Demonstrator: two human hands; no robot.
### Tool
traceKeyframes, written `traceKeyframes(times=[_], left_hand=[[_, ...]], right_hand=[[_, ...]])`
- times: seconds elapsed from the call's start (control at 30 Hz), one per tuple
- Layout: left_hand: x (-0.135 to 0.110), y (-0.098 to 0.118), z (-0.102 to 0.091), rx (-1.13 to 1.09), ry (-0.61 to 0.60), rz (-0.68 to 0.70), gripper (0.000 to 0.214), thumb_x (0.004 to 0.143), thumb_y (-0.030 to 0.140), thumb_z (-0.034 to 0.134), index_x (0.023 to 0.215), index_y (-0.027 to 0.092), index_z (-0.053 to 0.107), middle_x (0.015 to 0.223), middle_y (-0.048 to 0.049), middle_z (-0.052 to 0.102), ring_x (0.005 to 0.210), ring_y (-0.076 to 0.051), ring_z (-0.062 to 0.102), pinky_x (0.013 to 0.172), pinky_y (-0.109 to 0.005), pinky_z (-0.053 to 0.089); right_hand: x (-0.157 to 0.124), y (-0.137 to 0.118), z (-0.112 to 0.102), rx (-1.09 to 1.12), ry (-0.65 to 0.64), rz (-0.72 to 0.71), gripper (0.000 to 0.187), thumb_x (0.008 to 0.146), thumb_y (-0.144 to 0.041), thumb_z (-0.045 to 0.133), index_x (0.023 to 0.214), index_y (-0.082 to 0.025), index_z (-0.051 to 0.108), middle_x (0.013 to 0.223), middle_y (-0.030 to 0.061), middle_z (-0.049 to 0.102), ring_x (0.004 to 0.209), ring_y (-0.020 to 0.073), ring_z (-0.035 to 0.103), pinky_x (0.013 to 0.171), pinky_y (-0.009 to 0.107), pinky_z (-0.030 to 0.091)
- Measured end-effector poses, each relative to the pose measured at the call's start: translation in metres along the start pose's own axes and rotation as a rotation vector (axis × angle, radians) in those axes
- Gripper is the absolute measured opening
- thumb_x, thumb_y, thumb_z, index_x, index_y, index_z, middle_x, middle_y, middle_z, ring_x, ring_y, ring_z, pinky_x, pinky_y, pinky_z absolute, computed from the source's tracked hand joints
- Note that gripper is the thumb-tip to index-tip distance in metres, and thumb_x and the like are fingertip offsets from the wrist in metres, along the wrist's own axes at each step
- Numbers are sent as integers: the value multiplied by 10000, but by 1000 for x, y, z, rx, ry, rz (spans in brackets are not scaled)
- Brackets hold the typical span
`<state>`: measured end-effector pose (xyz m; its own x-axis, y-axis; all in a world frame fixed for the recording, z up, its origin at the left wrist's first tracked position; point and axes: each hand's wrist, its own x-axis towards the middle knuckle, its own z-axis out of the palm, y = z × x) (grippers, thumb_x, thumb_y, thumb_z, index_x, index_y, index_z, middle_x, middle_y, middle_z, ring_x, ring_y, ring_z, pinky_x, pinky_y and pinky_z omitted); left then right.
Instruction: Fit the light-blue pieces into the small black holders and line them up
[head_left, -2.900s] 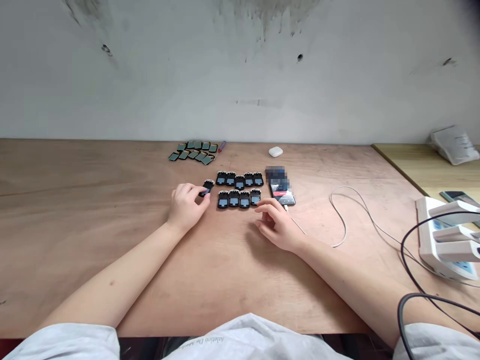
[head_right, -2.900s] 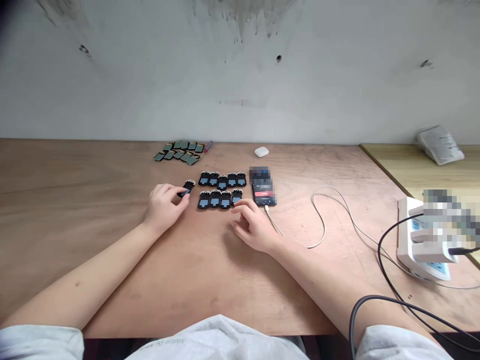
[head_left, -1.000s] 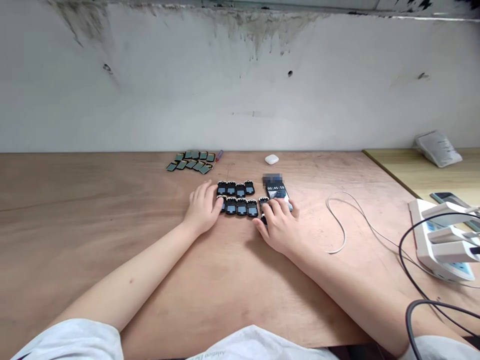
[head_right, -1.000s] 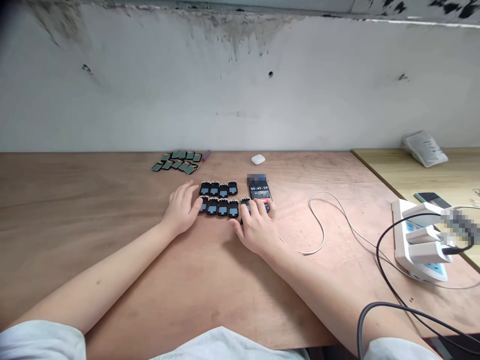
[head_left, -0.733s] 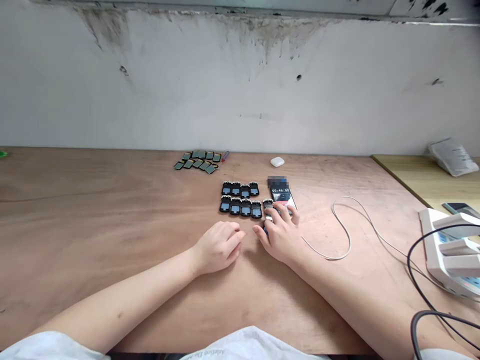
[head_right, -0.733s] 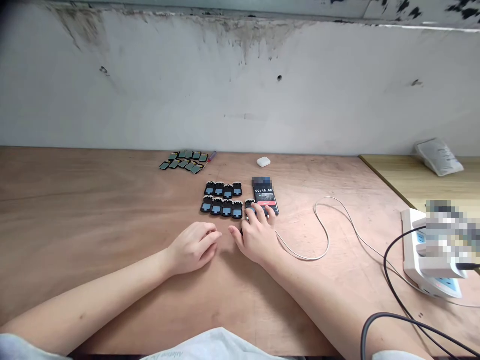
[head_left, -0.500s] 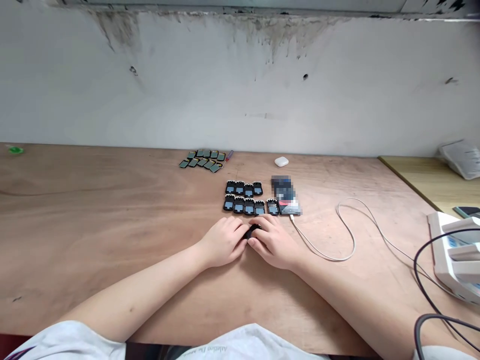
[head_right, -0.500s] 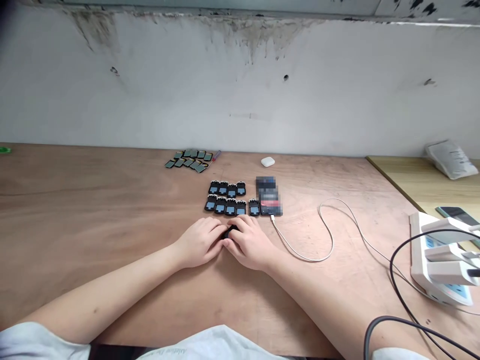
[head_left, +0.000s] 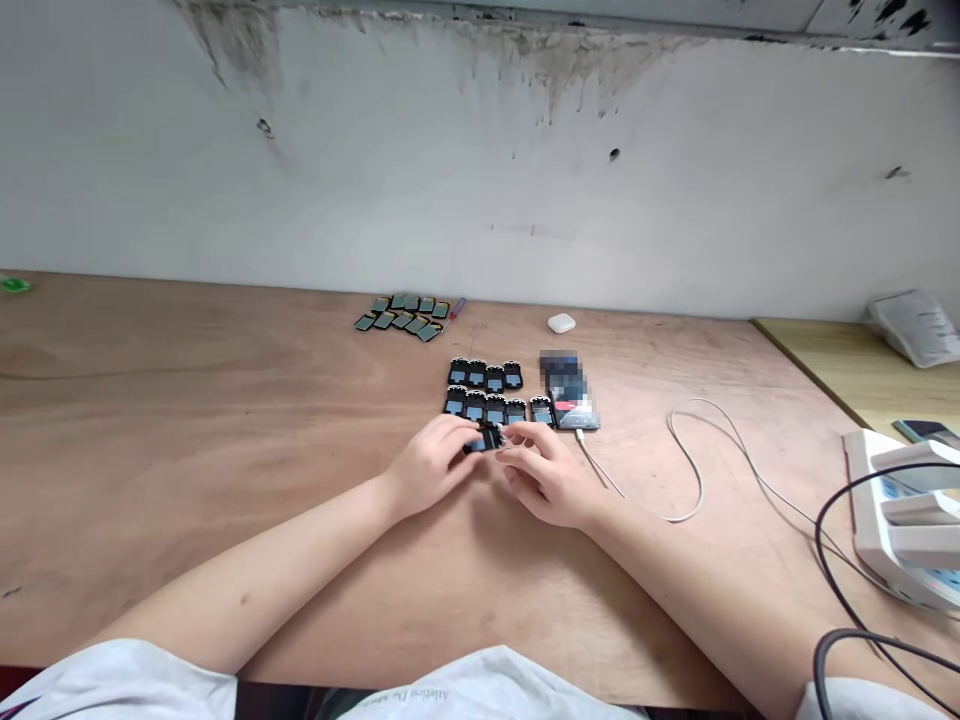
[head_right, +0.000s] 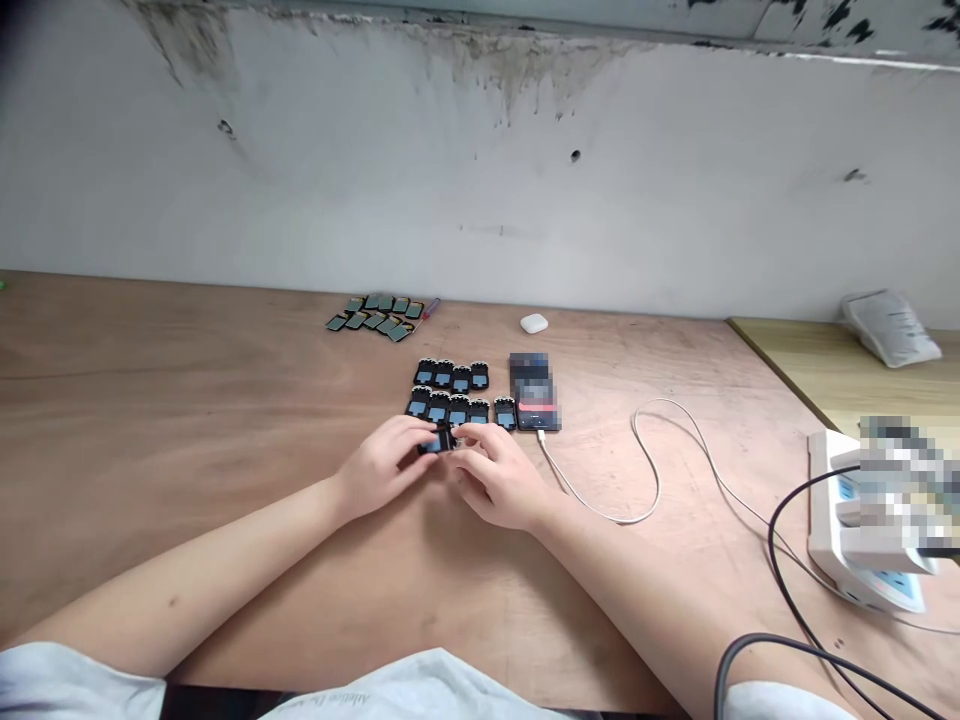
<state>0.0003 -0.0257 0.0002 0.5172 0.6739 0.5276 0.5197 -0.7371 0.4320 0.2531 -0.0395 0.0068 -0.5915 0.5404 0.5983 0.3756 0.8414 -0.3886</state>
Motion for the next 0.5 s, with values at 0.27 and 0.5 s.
traceKeyframes(times=[0.27, 0.5], left_hand=[[10, -77, -24, -291, 449, -687, 391, 949, 523, 612, 1097, 171, 694, 975, -97, 741, 747, -186, 725, 635, -286, 562], [14, -89, -29, -484, 604, -901, 461, 903, 577, 630, 1001, 134, 711, 692, -64, 701, 495, -118, 558, 484, -230, 406]], right_hand=[[-3, 6, -1, -2, 23, -22, 234, 963, -99, 522, 1140, -238, 588, 1282, 141, 575, 981, 199, 638, 851, 401, 596], [-1, 8, -4, -17, -19, 49, 186, 971, -133, 502, 1084, -234, 610, 1253, 143, 616, 929, 196, 653, 826, 395, 596]])
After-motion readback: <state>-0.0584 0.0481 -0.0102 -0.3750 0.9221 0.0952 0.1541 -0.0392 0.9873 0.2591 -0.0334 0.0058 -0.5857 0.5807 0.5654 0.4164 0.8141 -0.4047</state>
